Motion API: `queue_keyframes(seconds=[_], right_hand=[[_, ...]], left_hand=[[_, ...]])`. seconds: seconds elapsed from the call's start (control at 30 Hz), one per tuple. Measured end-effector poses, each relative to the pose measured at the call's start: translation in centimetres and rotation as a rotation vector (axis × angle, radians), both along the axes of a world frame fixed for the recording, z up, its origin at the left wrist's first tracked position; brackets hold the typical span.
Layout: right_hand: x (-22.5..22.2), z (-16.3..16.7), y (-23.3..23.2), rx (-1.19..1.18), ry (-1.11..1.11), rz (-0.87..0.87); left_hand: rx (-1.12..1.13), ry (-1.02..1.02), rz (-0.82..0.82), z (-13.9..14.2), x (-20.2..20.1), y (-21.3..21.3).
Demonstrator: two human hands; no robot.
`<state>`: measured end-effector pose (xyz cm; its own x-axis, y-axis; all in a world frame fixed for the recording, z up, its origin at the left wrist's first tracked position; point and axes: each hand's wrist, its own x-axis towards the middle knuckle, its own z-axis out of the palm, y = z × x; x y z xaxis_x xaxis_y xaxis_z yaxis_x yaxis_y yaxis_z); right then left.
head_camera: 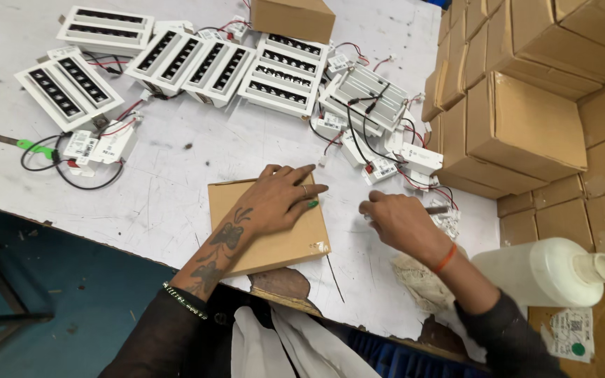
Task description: The person uses a small metal tool to scrape and peel adhesive labels off the surface of small cardboard boxes. They work on one box at a time, scraping the label, peeling it off, and then moving to the next box.
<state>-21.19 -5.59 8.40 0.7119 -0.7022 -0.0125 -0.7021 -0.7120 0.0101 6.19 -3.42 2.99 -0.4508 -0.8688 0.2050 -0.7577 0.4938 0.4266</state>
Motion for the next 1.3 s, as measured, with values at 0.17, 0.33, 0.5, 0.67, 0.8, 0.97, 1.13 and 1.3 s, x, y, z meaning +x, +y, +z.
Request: queue_keyframes(seconds=[0.17, 0.33, 0.5, 0.67, 0.8, 0.97, 1.13, 1.3], right_hand=[[-0.9, 0.8, -0.9, 0.065, 0.034, -0.046], [0.5, 0.7, 0.0, 0.192, -0.128, -0.045], [1.6, -0.1, 0.8, 0.377, -0.327, -0.159], [1.6, -2.0, 1.2, 0.608, -0.699, -0.056], [2.2, -2.7, 3.0, 0.649, -0.731, -0.181], [3.6, -1.8, 4.9, 0.377, -0.56, -0.185], [4.4, -1.8, 4.6, 0.335, -0.572, -0.18], [4.3, -2.6, 4.3, 0.385, -0.596, -0.224]], left_hand=[[-0.008, 0.001, 0.017, -0.2, 0.3, 0.3], [0.003, 0.012, 0.018, -0.3, 0.6, 0.5], [-0.037, 0.025, 0.016, -0.4, 1.1, 1.1], [-0.044, 0.039, 0.006, -0.7, 1.4, 1.1], [-0.024, 0.033, 0.018, -1.0, 1.3, 1.0], [0.007, -0.013, 0.059, -1.1, 0.9, 0.5], [-0.007, 0.006, 0.071, -1.4, 0.7, 0.4], [0.01, 0.011, 0.076, -1.8, 0.8, 0.0]])
